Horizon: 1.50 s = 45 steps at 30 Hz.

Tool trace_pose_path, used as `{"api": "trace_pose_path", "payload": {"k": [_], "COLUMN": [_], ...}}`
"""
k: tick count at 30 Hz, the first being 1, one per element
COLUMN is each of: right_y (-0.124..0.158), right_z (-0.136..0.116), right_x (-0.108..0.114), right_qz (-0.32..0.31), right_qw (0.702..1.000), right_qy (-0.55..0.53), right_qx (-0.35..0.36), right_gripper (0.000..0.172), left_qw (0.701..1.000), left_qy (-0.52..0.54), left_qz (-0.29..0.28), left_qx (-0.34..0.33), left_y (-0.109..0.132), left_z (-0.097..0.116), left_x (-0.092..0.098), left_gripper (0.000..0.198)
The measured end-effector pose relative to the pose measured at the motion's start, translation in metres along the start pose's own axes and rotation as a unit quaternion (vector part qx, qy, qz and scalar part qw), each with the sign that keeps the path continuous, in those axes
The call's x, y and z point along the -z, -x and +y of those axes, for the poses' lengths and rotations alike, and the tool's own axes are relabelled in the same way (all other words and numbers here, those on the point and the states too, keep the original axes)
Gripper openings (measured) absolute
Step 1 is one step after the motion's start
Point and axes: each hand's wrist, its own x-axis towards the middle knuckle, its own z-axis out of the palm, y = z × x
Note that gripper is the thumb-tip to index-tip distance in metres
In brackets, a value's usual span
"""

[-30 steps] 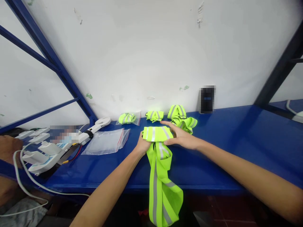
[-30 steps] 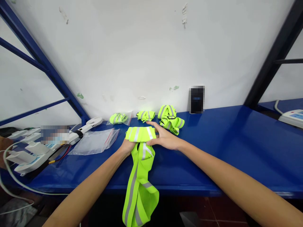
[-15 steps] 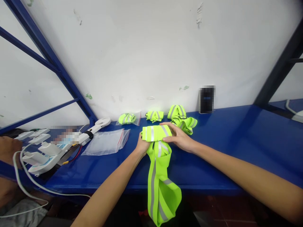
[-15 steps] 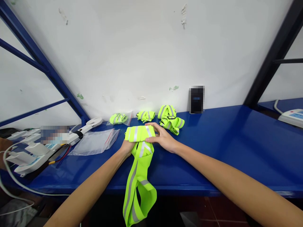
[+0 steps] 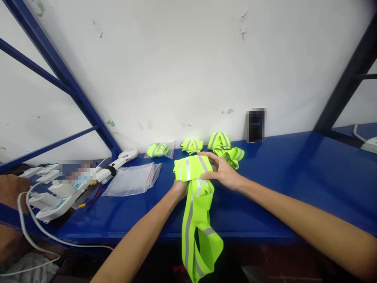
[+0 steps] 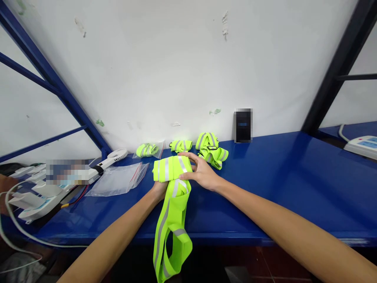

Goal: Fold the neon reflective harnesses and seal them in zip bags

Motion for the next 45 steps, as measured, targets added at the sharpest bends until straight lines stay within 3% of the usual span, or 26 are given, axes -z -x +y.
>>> {"api": "trace_pose_path", "payload": {"k": [2,7,13,17,22,26,30,36,40,45], "right_y": [0.0,-0.002,-0.003,-0.002,-0.001,-0.002,-0.003,-0.004,-0.002,0.001], "right_z": [-0.001,-0.001,-0.004,-0.009,-0.013,-0.008,-0.002,-0.001,-0.002,-0.006], "right_x": [-0.001,0.002,0.009,0.008,0.012,0.013,0.01,0.011,0.012,0.006], "right_qz": [0.002,0.011,0.104,0.154,0.113,0.07,0.085,0.092,0.024,-0.02], "right_qw": [1.0,1.0,0.992,0.978,0.977,0.978,0.984,0.987,0.997,0.998], "right_qy": [-0.013,-0.014,0.07,0.143,0.182,0.194,0.159,0.134,0.066,0.054], "right_qx": [0.0,-0.002,0.022,0.013,0.005,-0.024,-0.01,-0.017,-0.042,-0.022], "right_gripper": [0.066,0.067,0.066,0.07,0.092,0.072,0.055,0.058,0.07,0.042], "left_qw": [0.996,0.989,0.99,0.997,0.99,0.984,0.984,0.986,0.982,0.979], "left_qy": [0.084,0.131,0.124,0.013,-0.121,-0.162,-0.155,-0.142,-0.156,-0.156], "left_qz": [-0.003,0.048,-0.052,-0.062,-0.017,0.019,0.018,-0.005,-0.016,-0.026], "left_qx": [-0.008,-0.045,-0.031,-0.039,-0.066,-0.076,-0.084,-0.092,-0.103,-0.129], "left_y": [0.001,0.001,-0.001,0.0,-0.002,-0.005,-0.004,-0.003,-0.005,-0.007], "left_z": [0.003,0.013,0.018,0.016,0.013,0.012,0.013,0.016,0.018,0.018], "left_x": [-0.004,-0.009,-0.007,-0.004,0.0,0.004,0.003,0.002,0.007,0.011], "left_gripper": [0.037,0.038,0.044,0.045,0.044,0.041,0.042,0.048,0.047,0.046]}}
